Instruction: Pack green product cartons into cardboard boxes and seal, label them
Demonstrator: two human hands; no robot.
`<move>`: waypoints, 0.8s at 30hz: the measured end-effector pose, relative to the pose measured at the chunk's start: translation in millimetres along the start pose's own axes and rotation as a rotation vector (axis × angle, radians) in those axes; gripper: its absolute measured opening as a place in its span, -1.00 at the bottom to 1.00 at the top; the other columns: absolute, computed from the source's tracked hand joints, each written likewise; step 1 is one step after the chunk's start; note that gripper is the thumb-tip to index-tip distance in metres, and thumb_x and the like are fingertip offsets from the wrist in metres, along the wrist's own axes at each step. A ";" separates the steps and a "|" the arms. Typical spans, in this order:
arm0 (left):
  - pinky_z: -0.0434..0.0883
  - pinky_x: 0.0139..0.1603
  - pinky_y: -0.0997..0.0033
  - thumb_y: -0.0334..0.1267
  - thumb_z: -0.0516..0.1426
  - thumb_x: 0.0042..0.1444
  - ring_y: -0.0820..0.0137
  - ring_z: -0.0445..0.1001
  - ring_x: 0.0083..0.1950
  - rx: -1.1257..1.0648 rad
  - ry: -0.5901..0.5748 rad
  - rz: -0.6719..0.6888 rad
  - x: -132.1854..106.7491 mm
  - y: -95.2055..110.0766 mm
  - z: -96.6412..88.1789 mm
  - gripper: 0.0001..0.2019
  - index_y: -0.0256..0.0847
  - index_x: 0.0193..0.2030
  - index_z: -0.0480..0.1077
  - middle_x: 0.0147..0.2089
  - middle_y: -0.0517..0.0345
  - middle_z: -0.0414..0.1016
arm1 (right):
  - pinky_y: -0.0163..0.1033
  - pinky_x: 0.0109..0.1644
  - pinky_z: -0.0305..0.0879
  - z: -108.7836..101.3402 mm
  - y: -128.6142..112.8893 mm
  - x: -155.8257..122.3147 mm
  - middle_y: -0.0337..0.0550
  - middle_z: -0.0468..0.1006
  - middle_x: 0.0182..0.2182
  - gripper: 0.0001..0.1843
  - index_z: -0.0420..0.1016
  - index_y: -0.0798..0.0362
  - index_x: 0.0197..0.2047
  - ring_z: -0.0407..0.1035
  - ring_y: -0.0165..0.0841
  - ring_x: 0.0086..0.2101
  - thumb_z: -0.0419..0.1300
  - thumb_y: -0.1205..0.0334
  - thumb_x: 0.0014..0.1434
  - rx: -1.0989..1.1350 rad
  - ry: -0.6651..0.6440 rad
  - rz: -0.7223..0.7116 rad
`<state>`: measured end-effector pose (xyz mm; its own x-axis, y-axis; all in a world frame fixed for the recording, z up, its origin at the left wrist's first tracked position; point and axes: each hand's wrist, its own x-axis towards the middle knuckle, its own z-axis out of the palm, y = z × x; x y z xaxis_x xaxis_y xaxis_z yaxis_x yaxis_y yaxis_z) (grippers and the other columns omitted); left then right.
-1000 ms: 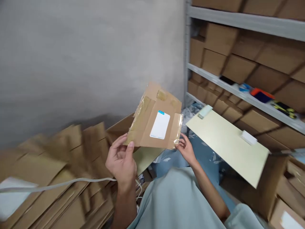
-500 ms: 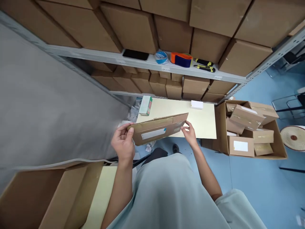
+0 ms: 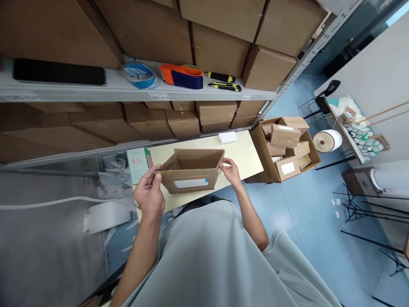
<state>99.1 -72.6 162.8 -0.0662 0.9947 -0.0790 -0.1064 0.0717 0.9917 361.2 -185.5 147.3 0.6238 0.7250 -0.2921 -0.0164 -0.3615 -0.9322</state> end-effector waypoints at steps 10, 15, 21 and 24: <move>0.48 0.53 -0.08 0.14 0.35 0.27 0.09 0.68 0.32 0.043 -0.209 -0.106 7.3 -24.7 1.4 -0.56 -0.20 0.04 0.62 0.20 -0.19 0.73 | -0.08 0.01 0.62 23.7 -9.0 -7.6 -0.02 0.75 -0.10 -0.30 0.58 -0.02 -0.09 0.69 -0.15 -0.12 0.41 -0.51 0.10 -0.038 0.055 0.123; 0.47 0.54 -0.09 0.03 0.32 0.26 0.12 0.69 0.32 0.113 -0.202 -0.102 11.0 -33.2 -9.1 -0.65 -0.21 -0.02 0.62 0.16 -0.18 0.76 | -0.12 -0.06 0.57 10.5 -23.0 13.0 -0.01 0.75 -0.34 -0.24 0.51 -0.04 -0.43 0.68 -0.12 -0.19 0.22 -0.64 0.20 -0.237 0.058 0.175; 0.58 0.41 -0.08 -0.10 0.24 0.23 0.14 0.73 0.18 0.278 -0.192 -0.035 9.3 -39.0 -20.9 -0.78 -0.18 -0.16 0.64 0.06 -0.13 0.77 | -0.18 -0.11 0.45 1.4 -25.5 26.6 -0.11 0.73 -0.43 -0.48 0.48 -0.08 -0.50 0.61 -0.19 -0.31 0.24 -0.31 0.26 -0.489 -0.103 0.186; 0.54 0.47 -0.07 -0.20 0.17 0.23 0.16 0.71 0.23 0.422 -0.200 0.060 4.8 -36.1 -21.3 -0.74 -0.15 -0.10 0.70 0.10 -0.07 0.77 | -0.20 -0.19 0.33 -6.3 -25.7 23.9 -0.16 0.67 -0.45 -0.64 0.40 -0.09 -0.51 0.52 -0.23 -0.35 0.20 -0.08 0.23 -0.547 -0.172 0.132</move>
<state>81.5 -72.0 124.4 0.1372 0.9897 -0.0401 0.3075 -0.0040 0.9516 381.5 -162.6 165.6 0.5070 0.7213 -0.4718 0.3486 -0.6722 -0.6532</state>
